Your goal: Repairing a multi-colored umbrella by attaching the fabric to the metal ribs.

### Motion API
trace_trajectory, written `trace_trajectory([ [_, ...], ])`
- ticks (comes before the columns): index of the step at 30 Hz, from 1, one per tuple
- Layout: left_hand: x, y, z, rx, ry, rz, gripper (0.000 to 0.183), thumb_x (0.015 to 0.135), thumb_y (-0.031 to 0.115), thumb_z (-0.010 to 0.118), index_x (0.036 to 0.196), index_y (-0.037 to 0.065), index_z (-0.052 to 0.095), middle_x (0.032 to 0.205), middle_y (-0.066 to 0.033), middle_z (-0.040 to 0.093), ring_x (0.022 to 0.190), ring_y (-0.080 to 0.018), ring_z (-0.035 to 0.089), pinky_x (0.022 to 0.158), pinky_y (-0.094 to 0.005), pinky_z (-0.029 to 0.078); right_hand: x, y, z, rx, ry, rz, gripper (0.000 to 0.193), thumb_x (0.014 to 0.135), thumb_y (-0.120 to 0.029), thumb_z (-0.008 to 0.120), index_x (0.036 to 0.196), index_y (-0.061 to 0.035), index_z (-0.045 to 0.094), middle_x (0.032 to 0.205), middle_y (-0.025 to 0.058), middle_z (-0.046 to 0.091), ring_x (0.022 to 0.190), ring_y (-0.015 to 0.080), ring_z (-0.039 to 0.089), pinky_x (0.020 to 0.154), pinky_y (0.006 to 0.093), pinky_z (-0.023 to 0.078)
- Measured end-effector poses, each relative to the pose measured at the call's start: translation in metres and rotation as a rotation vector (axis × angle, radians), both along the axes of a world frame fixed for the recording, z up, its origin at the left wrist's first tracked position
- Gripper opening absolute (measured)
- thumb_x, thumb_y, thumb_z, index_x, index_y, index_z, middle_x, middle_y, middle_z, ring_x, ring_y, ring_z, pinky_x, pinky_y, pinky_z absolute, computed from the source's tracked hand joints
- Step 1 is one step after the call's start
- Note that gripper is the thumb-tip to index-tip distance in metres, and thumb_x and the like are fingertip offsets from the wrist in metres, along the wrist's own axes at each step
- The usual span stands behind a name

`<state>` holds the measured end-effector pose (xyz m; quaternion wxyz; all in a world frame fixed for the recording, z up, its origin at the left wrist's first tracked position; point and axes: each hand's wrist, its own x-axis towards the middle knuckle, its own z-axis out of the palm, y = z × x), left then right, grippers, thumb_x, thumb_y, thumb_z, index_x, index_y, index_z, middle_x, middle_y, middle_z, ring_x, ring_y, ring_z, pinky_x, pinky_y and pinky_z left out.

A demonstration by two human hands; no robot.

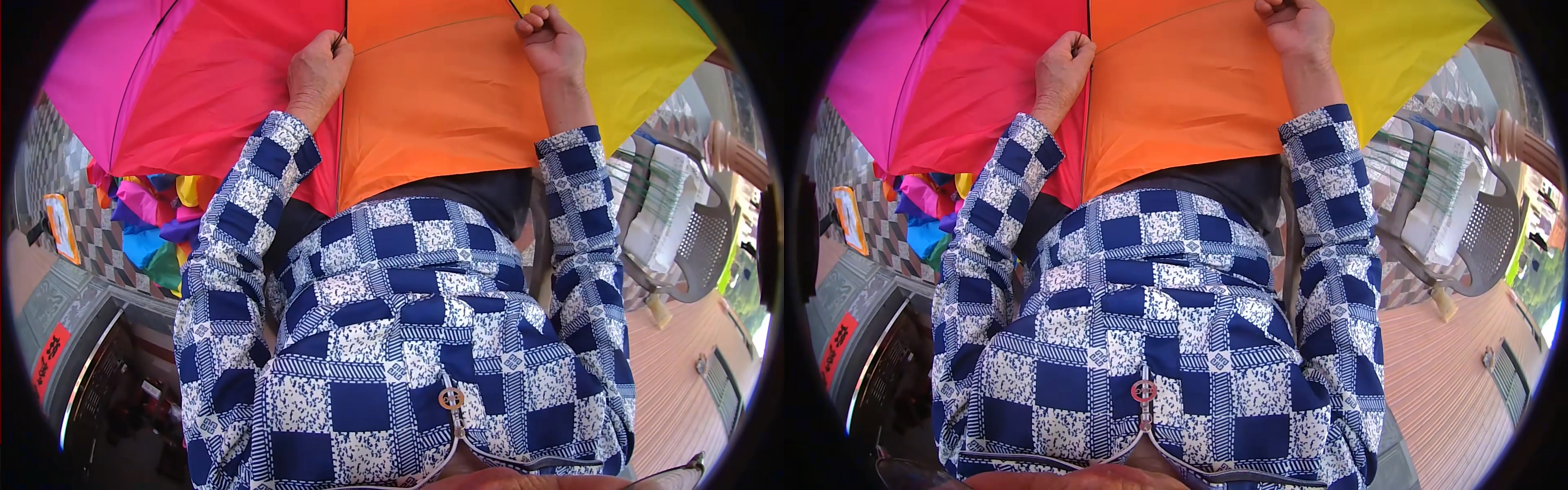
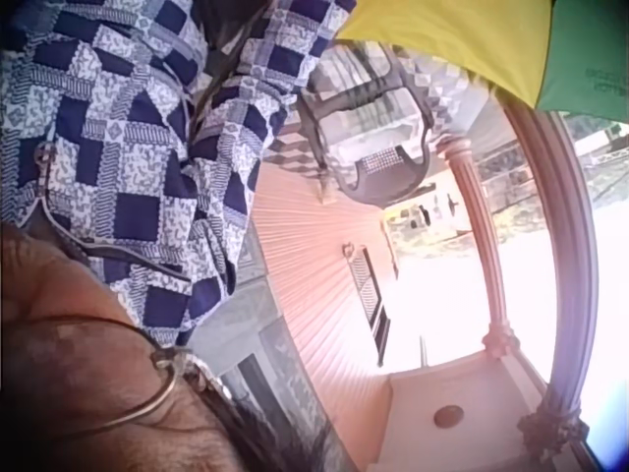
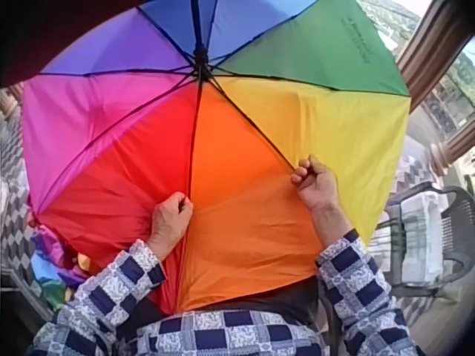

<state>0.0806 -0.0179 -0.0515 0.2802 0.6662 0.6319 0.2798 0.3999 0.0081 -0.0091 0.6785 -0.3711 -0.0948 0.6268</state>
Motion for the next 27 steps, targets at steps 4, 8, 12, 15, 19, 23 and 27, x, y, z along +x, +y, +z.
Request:
trace_trajectory([
  [4,0.001,-0.002,0.002,-0.012,-0.016,-0.002,0.02,0.081,0.026,0.054,0.083,0.006,0.059,0.074,-0.0166,0.062,0.074,-0.0367,0.06,0.064,-0.0443,0.047,0.028,0.001,-0.016,0.211,0.06,0.156,0.012,0.092,-0.014,0.046,0.088,-0.0039,0.05,0.078,0.0056,0.053,0.066,0.0162,0.048,0.062,0.0302,0.042],
  [8,0.004,-0.003,0.003,-0.005,0.019,0.002,0.021,0.082,0.026,0.054,0.083,0.006,0.058,0.075,-0.0177,0.062,0.076,-0.0374,0.06,0.065,-0.0455,0.047,0.034,0.004,-0.011,0.141,0.031,0.085,0.011,0.094,-0.011,0.041,0.09,-0.0017,0.047,0.082,0.0081,0.052,0.07,0.0189,0.047,0.066,0.0324,0.042],
  [12,0.003,-0.005,0.007,-0.026,0.064,0.023,0.021,0.082,0.027,0.055,0.084,0.006,0.058,0.076,-0.0183,0.062,0.077,-0.0382,0.06,0.066,-0.0464,0.047,0.029,0.001,-0.006,0.061,0.027,0.017,0.012,0.094,-0.01,0.038,0.087,-0.0028,0.044,0.078,0.0069,0.048,0.067,0.0184,0.045,0.064,0.0321,0.04],
  [15,0.005,-0.005,0.008,-0.046,0.078,0.023,0.022,0.082,0.027,0.055,0.086,0.006,0.058,0.077,-0.0181,0.063,0.078,-0.0385,0.06,0.067,-0.0467,0.047,0.037,0.0,-0.007,0.102,0.075,0.057,0.012,0.094,-0.01,0.038,0.084,-0.0036,0.043,0.075,0.0056,0.045,0.064,0.0172,0.043,0.063,0.0311,0.038],
  [19,0.005,-0.005,0.006,-0.052,0.096,0.026,0.022,0.082,0.027,0.055,0.087,0.006,0.058,0.078,-0.0177,0.063,0.079,-0.0382,0.06,0.068,-0.0468,0.047,0.041,-0.002,-0.007,0.176,0.129,0.139,0.012,0.093,-0.01,0.039,0.082,-0.0048,0.043,0.072,0.0042,0.043,0.062,0.0158,0.041,0.061,0.0298,0.036],
  [23,0.008,-0.006,0.004,0.031,0.129,0.058,0.019,0.08,0.024,0.061,0.082,0.006,0.056,0.068,-0.0078,0.06,0.065,-0.0242,0.059,0.06,-0.0352,0.046,0.039,-0.005,-0.001,0.182,0.082,0.133,0.011,0.091,-0.009,0.04,0.081,-0.0054,0.043,0.071,0.0034,0.042,0.06,0.0149,0.04,0.06,0.0288,0.035],
  [27,0.007,-0.006,0.005,-0.026,0.086,0.037,0.022,0.081,0.027,0.057,0.091,0.007,0.057,0.081,-0.016,0.064,0.079,-0.0379,0.06,0.068,-0.0469,0.047,0.037,-0.007,0.003,0.195,0.074,0.137,0.011,0.091,-0.009,0.041,0.08,-0.0056,0.043,0.071,0.003,0.042,0.06,0.0147,0.04,0.06,0.0287,0.035],
])
